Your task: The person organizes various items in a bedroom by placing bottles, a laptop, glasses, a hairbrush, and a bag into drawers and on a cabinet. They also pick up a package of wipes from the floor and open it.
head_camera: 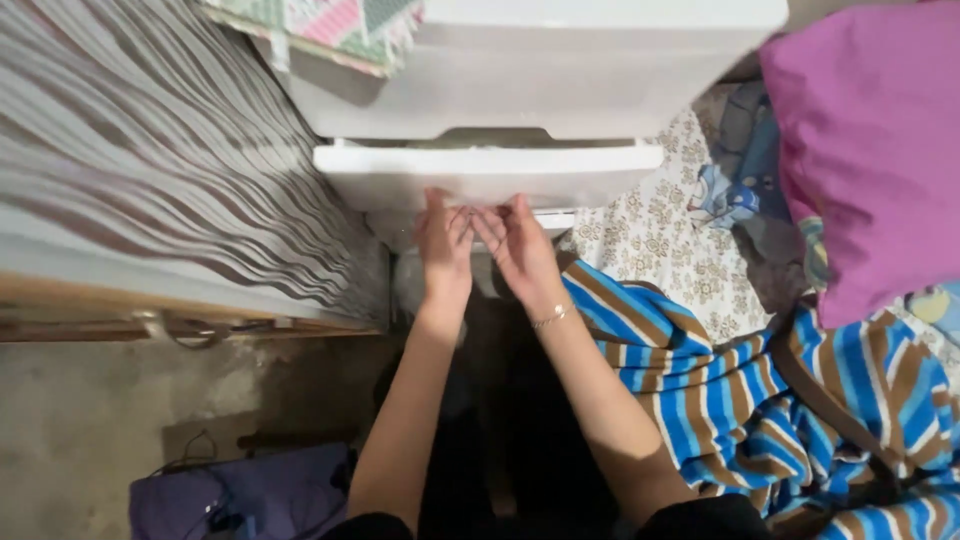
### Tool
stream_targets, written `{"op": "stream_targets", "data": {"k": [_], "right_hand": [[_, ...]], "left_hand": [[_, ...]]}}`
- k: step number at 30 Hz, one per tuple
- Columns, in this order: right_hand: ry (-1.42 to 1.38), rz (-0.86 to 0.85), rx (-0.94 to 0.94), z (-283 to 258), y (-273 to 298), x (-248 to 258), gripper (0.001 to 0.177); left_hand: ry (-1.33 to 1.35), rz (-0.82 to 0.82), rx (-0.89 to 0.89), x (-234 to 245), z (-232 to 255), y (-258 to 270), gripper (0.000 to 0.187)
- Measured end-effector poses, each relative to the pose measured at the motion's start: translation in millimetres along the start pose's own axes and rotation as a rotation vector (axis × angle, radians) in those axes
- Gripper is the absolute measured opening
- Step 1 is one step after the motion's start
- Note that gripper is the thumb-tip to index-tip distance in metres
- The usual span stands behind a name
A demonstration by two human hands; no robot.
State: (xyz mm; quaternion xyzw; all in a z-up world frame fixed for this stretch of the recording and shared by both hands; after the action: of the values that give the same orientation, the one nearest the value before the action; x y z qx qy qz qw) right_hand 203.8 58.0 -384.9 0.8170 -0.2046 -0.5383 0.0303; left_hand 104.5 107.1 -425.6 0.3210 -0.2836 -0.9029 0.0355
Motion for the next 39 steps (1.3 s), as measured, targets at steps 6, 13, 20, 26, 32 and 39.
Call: {"op": "stream_targets", "data": {"k": [6,13,20,26,32,39], "right_hand": [[0.017,0.021,-0.006,10.7,74.5,41.8,0.028],[0.28,-0.064,-0.3,-11.6,149.5,25.1,0.049],[0.986,-0.734,-0.359,-81.4,188.0,-103.2,0.029],[1.153,-0.512,0.831,-183.0,95.2,-236.0,0.016],[1.068,-0.331,1.21,-193.2,-1.5,-279.5,0.071],[1.072,-0.306,1.254,-202.0,-19.8,-278.7,0.049]], "left_hand": [[-0.001,-0.058,-0.029,46.8,-20.4,76.5,0.061],[-0.088,-0.089,-0.039,67.4,-11.4,144.6,0.09],[-0.104,-0.127,-0.046,76.9,-20.5,144.6,0.095],[-0.231,-0.158,0.045,74.9,-8.6,163.0,0.09],[-0.697,-0.353,0.038,79.1,-7.6,167.7,0.057],[-0.975,-0.272,-0.544,49.9,40.6,197.2,0.03]]}}
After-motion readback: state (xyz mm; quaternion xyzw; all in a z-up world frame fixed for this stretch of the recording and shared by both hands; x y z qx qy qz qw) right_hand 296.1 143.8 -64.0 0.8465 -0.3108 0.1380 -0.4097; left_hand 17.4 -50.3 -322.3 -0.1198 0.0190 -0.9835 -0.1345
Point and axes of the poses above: each hand's wrist, its own y-axis away from the middle knuckle, its own x-axis out of the back of the hand, z = x × y, the point moved 7 cm from there along -y, towards the middle knuckle, and after that the axes turned 7 degrees about -y, right-handed, at the moved point
